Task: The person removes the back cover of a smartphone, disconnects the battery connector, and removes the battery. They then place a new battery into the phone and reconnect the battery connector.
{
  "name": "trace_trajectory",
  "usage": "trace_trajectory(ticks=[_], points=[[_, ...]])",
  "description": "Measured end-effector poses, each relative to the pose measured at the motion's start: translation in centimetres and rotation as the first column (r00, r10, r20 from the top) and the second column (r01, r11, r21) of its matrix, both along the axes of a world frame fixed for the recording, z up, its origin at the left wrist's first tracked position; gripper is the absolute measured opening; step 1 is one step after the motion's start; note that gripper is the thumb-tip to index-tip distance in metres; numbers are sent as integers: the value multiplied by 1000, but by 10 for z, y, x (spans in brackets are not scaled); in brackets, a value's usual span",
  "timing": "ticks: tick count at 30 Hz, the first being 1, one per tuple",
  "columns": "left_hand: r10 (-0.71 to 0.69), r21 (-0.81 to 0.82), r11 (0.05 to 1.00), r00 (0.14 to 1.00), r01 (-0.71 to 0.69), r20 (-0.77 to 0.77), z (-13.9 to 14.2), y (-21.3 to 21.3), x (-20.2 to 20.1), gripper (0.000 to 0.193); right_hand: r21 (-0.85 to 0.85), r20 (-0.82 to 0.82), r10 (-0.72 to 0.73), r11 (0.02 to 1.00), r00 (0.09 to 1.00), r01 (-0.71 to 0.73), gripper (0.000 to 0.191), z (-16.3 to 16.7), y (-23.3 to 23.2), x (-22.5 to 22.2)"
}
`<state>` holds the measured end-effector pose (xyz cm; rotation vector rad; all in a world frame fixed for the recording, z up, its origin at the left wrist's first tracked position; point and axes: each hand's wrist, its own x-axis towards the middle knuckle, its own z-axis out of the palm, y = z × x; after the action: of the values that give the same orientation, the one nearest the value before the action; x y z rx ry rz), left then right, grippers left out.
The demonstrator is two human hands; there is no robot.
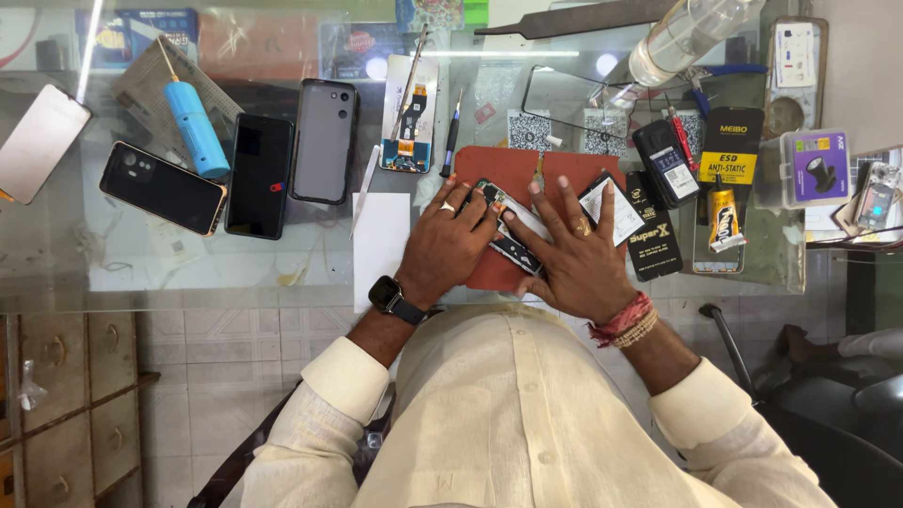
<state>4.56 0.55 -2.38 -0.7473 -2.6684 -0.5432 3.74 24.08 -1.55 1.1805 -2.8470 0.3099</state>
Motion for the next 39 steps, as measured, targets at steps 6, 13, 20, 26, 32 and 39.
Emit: trace_trajectory(ticks=[6,13,20,26,32,39], points=[[-1,24,1000,1000,1,4,-4,0,0,32,-137,-26,-237,963,971,232,78,11,25,8],[6,28,1000,1000,-6,7,-8,1,2,30,-72,-24,-500,865,866,497,66,12,58,10],[-2,36,999,1000,1,17,-7,1,3,30,-42,34,-525,849,850,526,66,13,61,-1],[0,32,999,999,-1,33,-6,-3,3,24,-231,-72,-418,890,906,393,52,29,53,8],[11,2,1000,999,-11,38,-8,-3,5,26,-205,-30,-285,940,958,273,37,26,12,31],[13,-8,1000,998,-12,62,-6,-2,4,29,-184,-6,-245,953,970,239,32,24,-9,30]])
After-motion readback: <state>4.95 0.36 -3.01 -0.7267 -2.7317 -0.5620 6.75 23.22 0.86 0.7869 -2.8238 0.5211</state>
